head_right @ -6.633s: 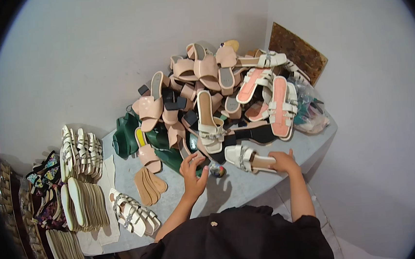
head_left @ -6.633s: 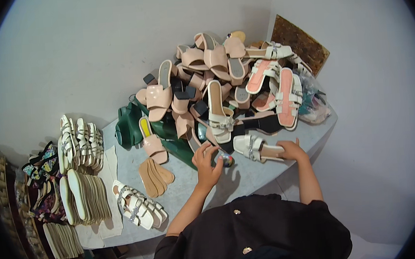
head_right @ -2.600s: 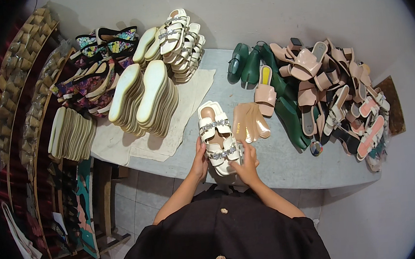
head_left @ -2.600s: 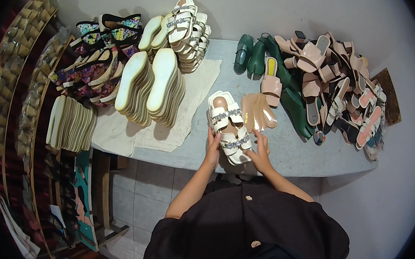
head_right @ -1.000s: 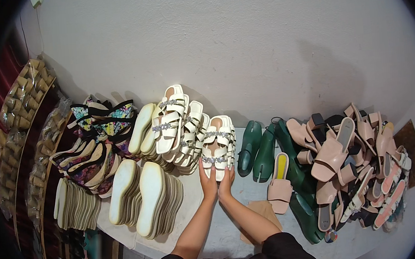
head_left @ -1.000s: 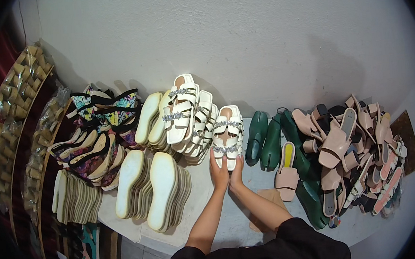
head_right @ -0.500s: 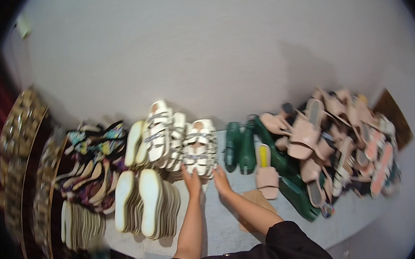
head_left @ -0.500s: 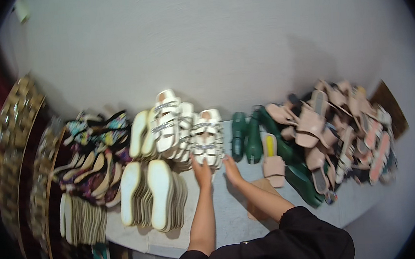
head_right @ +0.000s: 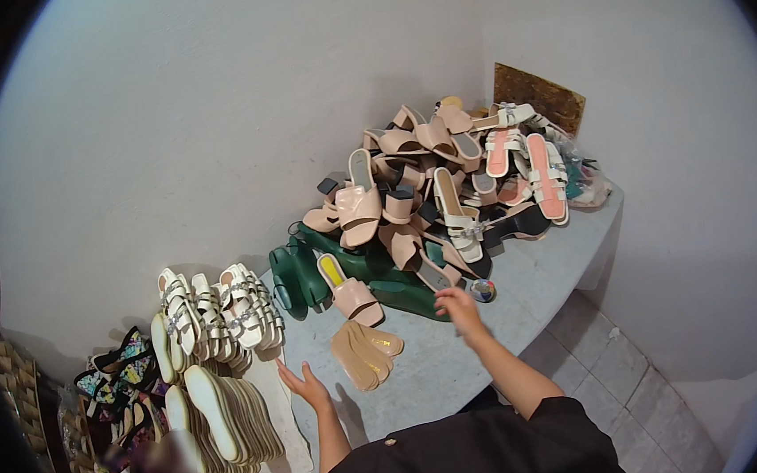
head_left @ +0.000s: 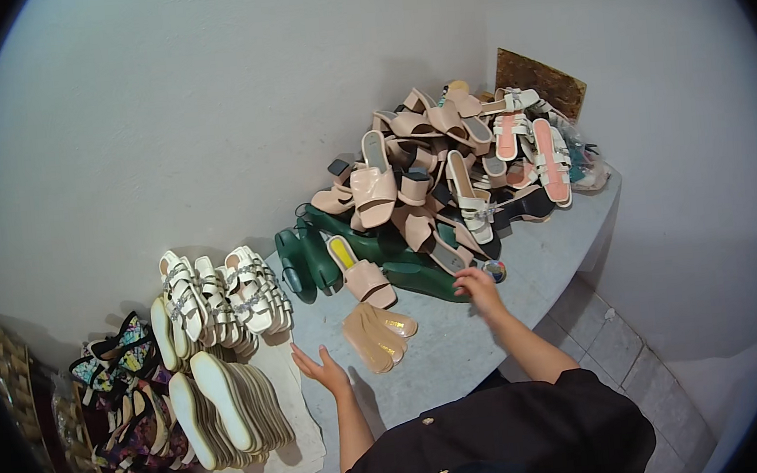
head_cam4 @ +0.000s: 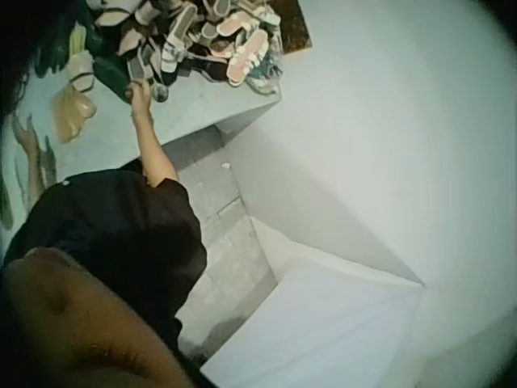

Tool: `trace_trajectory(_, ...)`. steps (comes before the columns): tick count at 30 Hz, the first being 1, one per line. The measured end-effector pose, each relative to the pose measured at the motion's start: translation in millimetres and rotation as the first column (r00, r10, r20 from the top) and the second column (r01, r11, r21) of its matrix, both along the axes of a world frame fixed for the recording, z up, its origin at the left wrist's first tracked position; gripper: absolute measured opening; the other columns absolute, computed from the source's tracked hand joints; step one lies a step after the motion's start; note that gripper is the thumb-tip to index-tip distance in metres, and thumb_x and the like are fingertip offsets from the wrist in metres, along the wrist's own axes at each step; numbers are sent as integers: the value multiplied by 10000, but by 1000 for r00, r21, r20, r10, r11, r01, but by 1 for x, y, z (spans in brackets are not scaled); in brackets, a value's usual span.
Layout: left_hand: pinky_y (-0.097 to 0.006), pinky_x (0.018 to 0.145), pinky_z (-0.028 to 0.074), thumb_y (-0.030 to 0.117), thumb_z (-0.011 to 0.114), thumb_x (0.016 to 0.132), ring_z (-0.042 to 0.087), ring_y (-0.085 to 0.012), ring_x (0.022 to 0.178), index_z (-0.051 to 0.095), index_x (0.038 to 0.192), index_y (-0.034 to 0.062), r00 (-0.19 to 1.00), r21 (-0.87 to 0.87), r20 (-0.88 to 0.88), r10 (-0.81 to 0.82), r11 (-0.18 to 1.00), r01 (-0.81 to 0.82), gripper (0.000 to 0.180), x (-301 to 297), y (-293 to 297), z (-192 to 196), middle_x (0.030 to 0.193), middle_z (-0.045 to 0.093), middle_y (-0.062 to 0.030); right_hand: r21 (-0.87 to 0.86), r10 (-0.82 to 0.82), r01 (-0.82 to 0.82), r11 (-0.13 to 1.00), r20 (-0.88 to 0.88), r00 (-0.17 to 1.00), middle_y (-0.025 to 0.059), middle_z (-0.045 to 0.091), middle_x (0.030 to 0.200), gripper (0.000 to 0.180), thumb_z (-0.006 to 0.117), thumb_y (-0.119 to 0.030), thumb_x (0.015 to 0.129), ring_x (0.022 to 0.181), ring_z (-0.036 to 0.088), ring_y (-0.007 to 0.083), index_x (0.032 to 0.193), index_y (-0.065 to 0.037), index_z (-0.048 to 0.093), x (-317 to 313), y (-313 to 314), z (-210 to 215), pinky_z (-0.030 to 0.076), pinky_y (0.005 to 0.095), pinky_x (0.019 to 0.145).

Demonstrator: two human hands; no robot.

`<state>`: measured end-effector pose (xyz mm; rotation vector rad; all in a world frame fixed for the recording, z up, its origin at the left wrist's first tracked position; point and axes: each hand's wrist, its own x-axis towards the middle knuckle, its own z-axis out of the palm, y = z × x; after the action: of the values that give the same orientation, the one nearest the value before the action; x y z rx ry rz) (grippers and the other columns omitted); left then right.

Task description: Organizing and sorting various sandals and shoe components on a table.

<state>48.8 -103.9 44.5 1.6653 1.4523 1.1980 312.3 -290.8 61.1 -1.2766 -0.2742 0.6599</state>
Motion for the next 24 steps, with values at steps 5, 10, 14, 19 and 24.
trace_trajectory(5,-413,1043,167,125,521,839,186,-313,1309,405,1303,123,1000,48,21,-19,999,18,479,25,-17,16,1405,221,-180,40,-281,282,959,-32,959,50,586,780,166,517,-135,820,655,549,102,931,-22,571,70,-59,3,431,217,601)
trace_trajectory(10,-388,1034,210,117,507,826,298,-278,1251,555,1117,61,997,97,71,22,995,-29,300,109,-52,31,1300,365,-149,59,-176,174,983,20,984,47,583,805,159,530,-130,820,692,550,96,934,-24,564,142,-69,16,421,214,621)
trace_trajectory(14,-402,1004,245,82,548,786,347,-304,1192,564,1059,52,981,150,157,-109,985,86,276,205,-85,29,1280,366,-158,50,-133,124,991,263,955,46,578,814,155,545,-79,801,727,538,100,933,3,558,230,-78,24,419,214,667)
trace_trajectory(19,-415,1003,217,97,549,788,307,-312,1200,555,1042,57,983,161,102,-153,978,135,257,293,-120,40,1277,359,-157,-42,-199,264,964,549,812,52,576,813,192,598,-90,736,774,534,129,911,-15,578,353,-93,38,420,237,712)
trace_trajectory(24,-413,997,216,88,540,786,317,-296,1186,549,1023,51,995,178,66,-73,982,60,240,321,-128,39,1248,378,-148,-317,22,414,853,815,579,78,570,963,411,650,-215,666,926,545,218,1036,-71,545,437,-84,75,417,348,804)
